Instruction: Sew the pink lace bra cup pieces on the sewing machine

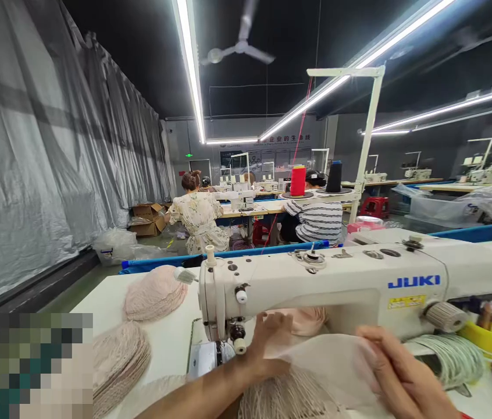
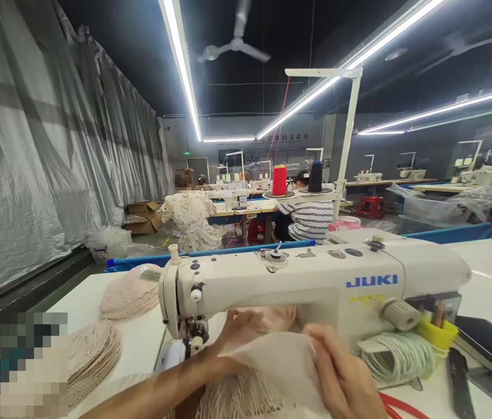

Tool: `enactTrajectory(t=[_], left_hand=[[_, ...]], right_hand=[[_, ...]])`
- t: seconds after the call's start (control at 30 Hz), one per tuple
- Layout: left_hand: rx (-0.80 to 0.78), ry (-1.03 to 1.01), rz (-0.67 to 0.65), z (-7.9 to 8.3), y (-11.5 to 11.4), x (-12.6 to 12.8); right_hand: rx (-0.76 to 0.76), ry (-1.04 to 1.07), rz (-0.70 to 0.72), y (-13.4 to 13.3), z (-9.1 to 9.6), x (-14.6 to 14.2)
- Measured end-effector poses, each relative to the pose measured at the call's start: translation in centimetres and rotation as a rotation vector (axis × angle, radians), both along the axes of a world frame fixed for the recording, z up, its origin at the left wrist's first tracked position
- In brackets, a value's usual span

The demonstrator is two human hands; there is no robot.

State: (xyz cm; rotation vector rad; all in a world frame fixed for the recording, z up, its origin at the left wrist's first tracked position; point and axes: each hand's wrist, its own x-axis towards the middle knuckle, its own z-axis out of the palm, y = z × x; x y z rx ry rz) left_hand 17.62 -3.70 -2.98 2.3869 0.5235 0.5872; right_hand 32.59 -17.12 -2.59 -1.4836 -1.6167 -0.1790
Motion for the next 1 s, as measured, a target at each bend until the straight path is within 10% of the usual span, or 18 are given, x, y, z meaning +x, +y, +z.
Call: enactTrajectory(t=[0.2, 0.3, 0.5, 0.73, 1.0], left_hand=[[-0.562, -0.077, -0.204, 3.8, -7.2, -3.4], [-0.850, -0.065, -0.086, 5.1, -10.7, -7.1], [-0.921, -0.176, 0.060, 3.9, -13.5, -14.9], [-1.100, -0.126, 0.062, 0.9, -16.0, -19.7], [-1.049, -0.050, 0.090, 1.5, -16.6, -22.6]], right_hand=[[-0.308, 0.240, 0.172, -2.7, 4.4, -3.2], [-0.517, 0.302, 0.309, -3.6, 4.8, -5.4], [-0.842, 0.422, 0.604, -6.1, 3.9, -10.8], [-0.801, 0.436, 0.660, -5.0, 1.8, -16.3], [-0.851, 0.427, 0.649, -4.7, 1.1, -18.4]])
